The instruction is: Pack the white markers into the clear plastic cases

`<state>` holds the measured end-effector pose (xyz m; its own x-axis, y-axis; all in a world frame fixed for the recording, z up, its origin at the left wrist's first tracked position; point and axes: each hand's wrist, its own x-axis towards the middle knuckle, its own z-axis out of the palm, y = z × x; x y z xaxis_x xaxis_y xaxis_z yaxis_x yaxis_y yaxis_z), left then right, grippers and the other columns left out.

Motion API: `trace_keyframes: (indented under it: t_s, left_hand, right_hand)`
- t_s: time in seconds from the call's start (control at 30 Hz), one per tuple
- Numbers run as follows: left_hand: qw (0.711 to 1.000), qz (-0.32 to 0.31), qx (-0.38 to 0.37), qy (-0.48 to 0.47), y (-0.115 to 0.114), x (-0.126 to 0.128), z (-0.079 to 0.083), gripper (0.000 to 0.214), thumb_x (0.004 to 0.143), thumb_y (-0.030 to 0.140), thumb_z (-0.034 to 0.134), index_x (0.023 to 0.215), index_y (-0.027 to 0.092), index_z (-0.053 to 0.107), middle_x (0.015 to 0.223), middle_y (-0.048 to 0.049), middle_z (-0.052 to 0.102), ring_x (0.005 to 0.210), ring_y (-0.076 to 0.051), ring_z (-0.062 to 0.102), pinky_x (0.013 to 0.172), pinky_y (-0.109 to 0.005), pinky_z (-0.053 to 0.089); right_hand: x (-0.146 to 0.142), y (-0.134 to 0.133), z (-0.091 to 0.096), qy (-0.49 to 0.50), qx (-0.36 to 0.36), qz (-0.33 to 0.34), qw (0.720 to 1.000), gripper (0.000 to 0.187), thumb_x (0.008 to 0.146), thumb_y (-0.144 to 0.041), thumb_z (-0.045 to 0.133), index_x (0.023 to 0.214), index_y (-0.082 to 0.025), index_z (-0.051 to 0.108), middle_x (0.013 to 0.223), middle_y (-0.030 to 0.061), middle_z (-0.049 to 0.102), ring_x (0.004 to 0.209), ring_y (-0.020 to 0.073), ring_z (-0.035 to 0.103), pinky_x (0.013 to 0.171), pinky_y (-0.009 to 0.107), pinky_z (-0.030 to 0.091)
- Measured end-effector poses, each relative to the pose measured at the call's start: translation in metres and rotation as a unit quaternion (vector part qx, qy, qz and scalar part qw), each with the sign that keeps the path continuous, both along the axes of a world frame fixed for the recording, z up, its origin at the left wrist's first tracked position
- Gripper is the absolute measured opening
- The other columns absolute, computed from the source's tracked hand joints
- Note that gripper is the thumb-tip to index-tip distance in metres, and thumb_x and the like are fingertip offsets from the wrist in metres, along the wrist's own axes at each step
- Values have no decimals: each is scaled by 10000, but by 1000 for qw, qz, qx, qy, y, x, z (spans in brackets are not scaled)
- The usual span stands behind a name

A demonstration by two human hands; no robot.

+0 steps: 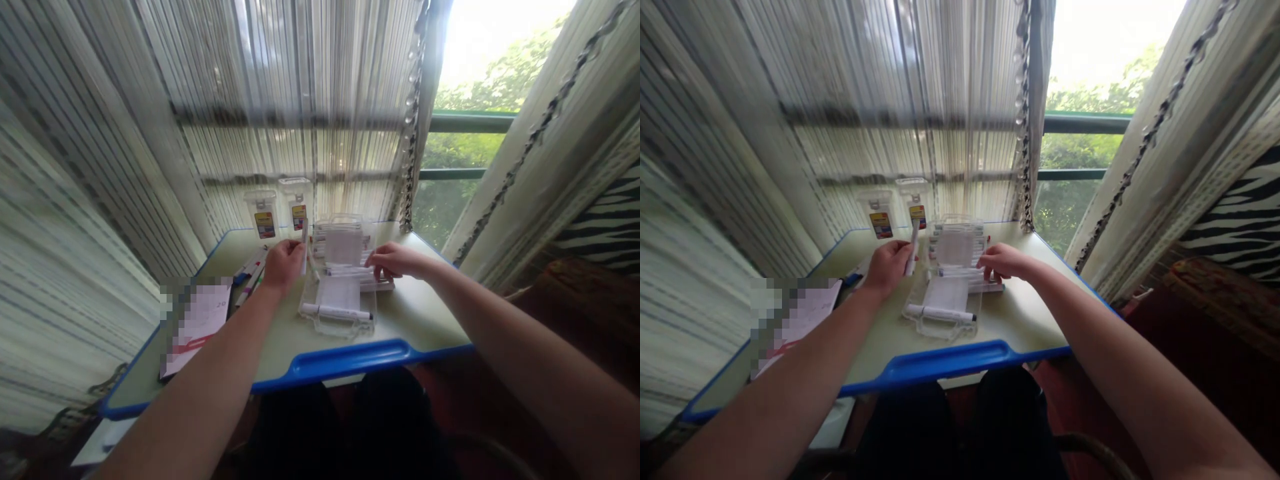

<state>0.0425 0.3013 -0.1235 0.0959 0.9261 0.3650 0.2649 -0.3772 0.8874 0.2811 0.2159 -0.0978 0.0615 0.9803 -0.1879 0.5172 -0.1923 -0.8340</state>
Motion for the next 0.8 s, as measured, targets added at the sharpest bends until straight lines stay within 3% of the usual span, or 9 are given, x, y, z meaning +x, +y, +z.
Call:
trace_keyframes:
  t_s: [0.17,0.33,0.47,0.63,0.73,0.8]
  left_hand:
    - [989,-83,-58,-111,-14,10,1,432,714,376,653,1062,127,599,681,-19,684,423,-98,531,397,-203,384]
    - [973,-122,-81,-176,-24,18,5,487,710,335,677,1133,131,551,757,-32,688,496,-128,601,417,-245,484]
    - [966,-143,-98,-194,-27,20,7,441,696,263,689,1098,171,532,803,-9,675,652,-157,664,533,-293,571]
    - [946,-171,-149,-231,-30,20,7,285,652,207,739,844,165,532,865,-18,696,852,-180,683,786,-359,587]
    - [930,-202,-187,-245,-31,19,8,317,609,183,781,802,164,530,843,-25,712,872,-181,685,810,-335,576]
    - [923,-220,-209,-237,-33,19,9,345,584,177,803,798,162,534,838,-30,717,847,-178,691,787,-317,577]
  right_hand:
    - [11,24,-11,-6,51,-25,998,120,787,-161,600,684,-128,651,490,-18,592,337,39,423,337,163,299]
    - [23,30,-28,-48,143,-73,986,239,778,-252,601,950,-126,710,468,-42,542,373,67,441,385,189,335]
    - [26,21,-26,-76,269,-84,956,293,792,-347,566,902,-122,719,490,-26,535,446,84,465,449,208,348]
    - [6,4,-24,-73,340,42,937,311,826,-420,559,871,-148,702,550,-19,536,479,80,425,479,227,335]
    - [-10,-1,-29,-114,387,119,907,285,792,-391,633,968,-172,682,691,12,612,580,101,484,555,238,388]
    - [-19,-3,-33,-139,408,128,893,284,785,-370,651,994,-178,671,784,38,641,649,120,513,598,248,408]
